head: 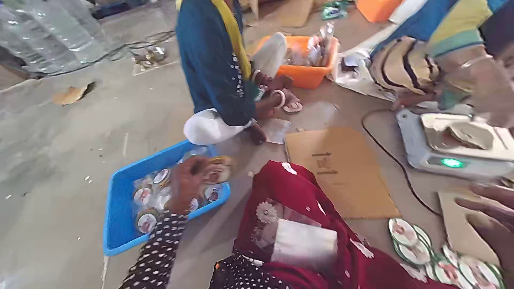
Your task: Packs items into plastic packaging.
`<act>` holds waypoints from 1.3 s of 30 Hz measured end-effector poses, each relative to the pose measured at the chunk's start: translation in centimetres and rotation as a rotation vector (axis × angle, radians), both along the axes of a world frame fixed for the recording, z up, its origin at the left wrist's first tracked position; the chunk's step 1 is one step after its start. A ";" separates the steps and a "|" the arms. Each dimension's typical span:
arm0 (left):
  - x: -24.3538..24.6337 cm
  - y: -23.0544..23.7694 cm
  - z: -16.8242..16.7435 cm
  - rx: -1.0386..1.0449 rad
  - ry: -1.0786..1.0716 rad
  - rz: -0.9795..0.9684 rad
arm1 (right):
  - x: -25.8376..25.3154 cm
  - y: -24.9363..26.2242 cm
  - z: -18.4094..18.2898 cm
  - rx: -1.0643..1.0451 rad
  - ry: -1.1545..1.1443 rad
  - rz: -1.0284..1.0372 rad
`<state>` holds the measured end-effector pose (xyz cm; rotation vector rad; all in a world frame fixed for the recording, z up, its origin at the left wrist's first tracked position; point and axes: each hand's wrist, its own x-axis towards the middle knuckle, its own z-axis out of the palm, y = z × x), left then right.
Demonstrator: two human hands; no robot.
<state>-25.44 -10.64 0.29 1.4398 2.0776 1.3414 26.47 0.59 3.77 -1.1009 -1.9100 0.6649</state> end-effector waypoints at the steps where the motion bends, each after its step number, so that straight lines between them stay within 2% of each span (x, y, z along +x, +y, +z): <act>1: -1.5 -1.3 -0.8 -0.131 0.006 0.077 | 1.2 0.0 -1.2 -0.024 -0.040 -0.055; 5: -5.2 -5.1 -5.9 -0.530 -0.173 0.228 | 4.8 0.1 -5.2 -0.185 -0.100 -0.252; 6: -5.3 -5.4 -6.6 -0.550 -0.161 0.269 | 5.3 0.3 -6.2 -0.231 -0.093 -0.275; 8: -4.3 -4.8 -6.0 -0.483 0.009 0.269 | 6.1 0.5 -8.4 -0.330 -0.073 -0.313; 10: -2.1 -2.9 -4.0 -0.350 0.199 0.161 | 6.4 0.6 -10.5 -0.393 -0.057 -0.332; 12: 1.4 -0.5 -2.1 -0.200 0.293 0.013 | 6.3 0.7 -12.4 -0.449 -0.031 -0.332; 14: 6.3 1.7 -1.3 -0.058 0.283 -0.199 | 6.2 0.7 -14.3 -0.481 -0.019 -0.340; 16: 11.8 3.3 -2.2 0.030 0.251 -0.467 | 6.6 0.3 -15.8 -0.492 -0.024 -0.357; 18: 16.1 3.5 -3.4 -0.020 0.390 -0.688 | 6.7 0.0 -17.2 -0.504 -0.100 -0.332; 20: 19.7 3.3 -3.5 -0.301 0.584 -0.836 | 7.3 -0.1 -18.2 -0.513 -0.188 -0.299; 21: 21.1 3.3 -3.5 -0.435 0.647 -0.865 | 7.5 -0.2 -18.4 -0.515 -0.212 -0.285; 23: 22.5 3.6 -3.7 -0.510 0.684 -0.864 | 7.9 -0.1 -18.5 -0.510 -0.235 -0.278; 26: 22.1 3.7 -3.4 -0.467 0.603 -0.876 | 8.1 -0.1 -18.8 -0.482 -0.241 -0.289; 30: 19.7 3.7 -2.8 -0.188 0.260 -0.773 | 7.1 0.0 -18.1 -0.431 -0.203 -0.313; 32: 18.6 4.0 -2.1 -0.091 0.108 -0.718 | 6.2 -0.6 -17.1 -0.334 -0.127 -0.325; 34: 17.9 4.4 -1.5 0.007 -0.003 -0.672 | 4.1 -1.5 -14.8 -0.259 0.042 -0.298; 37: 18.7 4.7 -0.7 0.095 -0.195 -0.636 | -0.9 -3.5 -10.7 -0.298 0.377 -0.057; 39: 20.1 4.9 -0.5 0.162 -0.273 -0.625 | -4.5 -5.1 -8.3 -0.320 0.488 0.173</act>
